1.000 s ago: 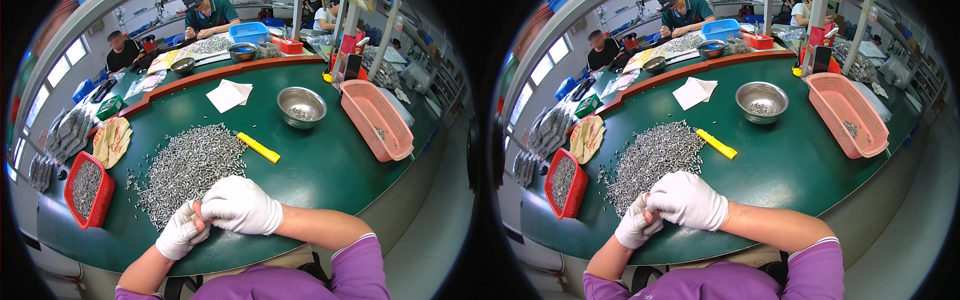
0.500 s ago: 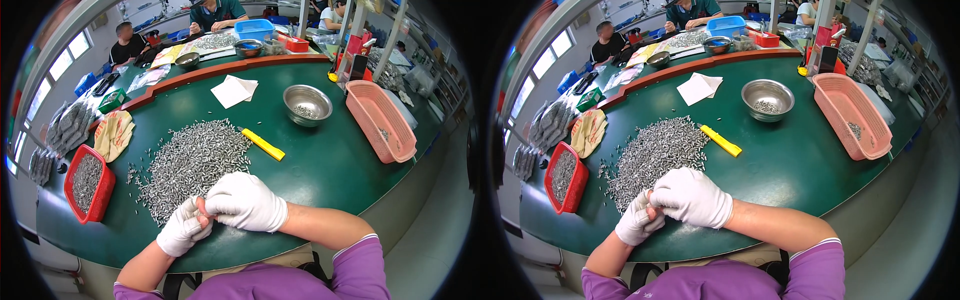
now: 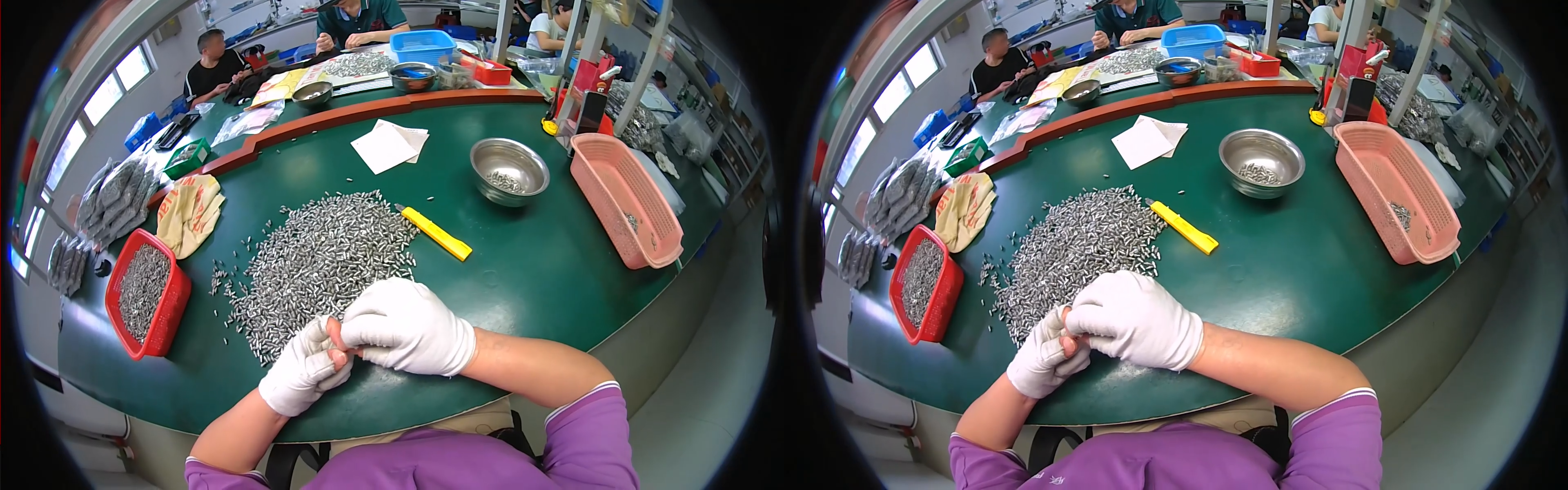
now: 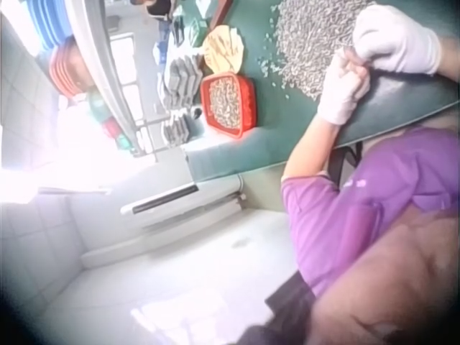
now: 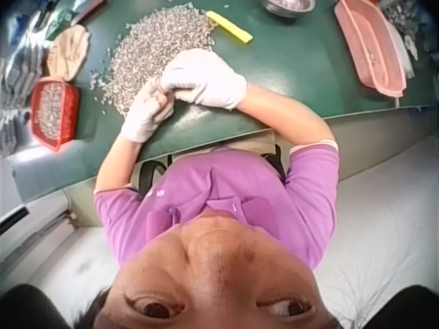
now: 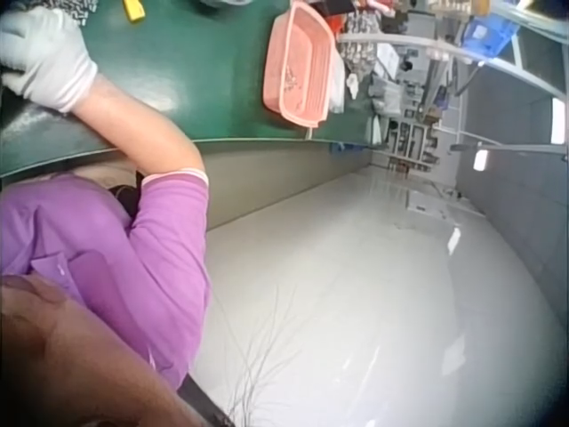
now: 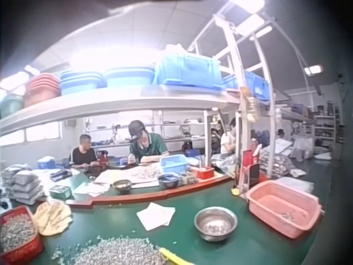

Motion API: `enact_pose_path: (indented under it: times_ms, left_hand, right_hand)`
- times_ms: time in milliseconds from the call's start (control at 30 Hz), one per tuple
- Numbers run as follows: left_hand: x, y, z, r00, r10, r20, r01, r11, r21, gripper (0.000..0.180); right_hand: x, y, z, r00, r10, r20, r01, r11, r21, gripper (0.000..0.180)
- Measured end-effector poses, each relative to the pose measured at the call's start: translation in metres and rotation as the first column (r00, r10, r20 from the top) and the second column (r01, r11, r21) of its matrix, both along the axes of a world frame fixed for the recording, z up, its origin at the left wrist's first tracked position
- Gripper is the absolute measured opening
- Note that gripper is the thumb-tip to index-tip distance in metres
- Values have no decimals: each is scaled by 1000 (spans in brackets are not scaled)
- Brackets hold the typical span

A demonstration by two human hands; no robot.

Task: Inspecting and sorting a large quantity of small metal hardware components at a workbench using a utility knife for manipulation.

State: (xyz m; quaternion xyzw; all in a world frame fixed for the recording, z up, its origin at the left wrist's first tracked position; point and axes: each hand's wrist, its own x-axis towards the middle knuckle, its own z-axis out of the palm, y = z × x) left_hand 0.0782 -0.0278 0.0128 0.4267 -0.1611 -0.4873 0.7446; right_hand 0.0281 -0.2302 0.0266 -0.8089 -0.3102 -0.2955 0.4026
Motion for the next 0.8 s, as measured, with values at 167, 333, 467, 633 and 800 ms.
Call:
enact_pose_path:
  times_ms: [167, 333, 467, 633, 800]
  left_hand:
    - [0, 0, -1, 1000, -1, -6, 1, 1000, 10, 18]
    - [1, 1, -1, 1000, -12, -7, 12, 1000, 9, 18]
    - [1, 0, 0, 1000, -14, -8, 14, 1000, 7, 19]
    - [1, -2, 3, 1000, -11, -20, 12, 1000, 13, 20]
    - [6, -3, 4, 998, 11, -68, -15, 998, -68, 17]
  right_hand:
    - [0, -1, 0, 1000, 11, -19, -11, 1000, 7, 15]
    - [0, -1, -2, 1000, 17, -25, -17, 1000, 17, 15]
    - [0, -3, -4, 999, 5, -52, -8, 998, -55, 22]
    - [0, -3, -4, 999, -24, -38, 22, 999, -43, 20]
    - [0, -3, -2, 979, -199, -42, 193, 975, -112, 17]
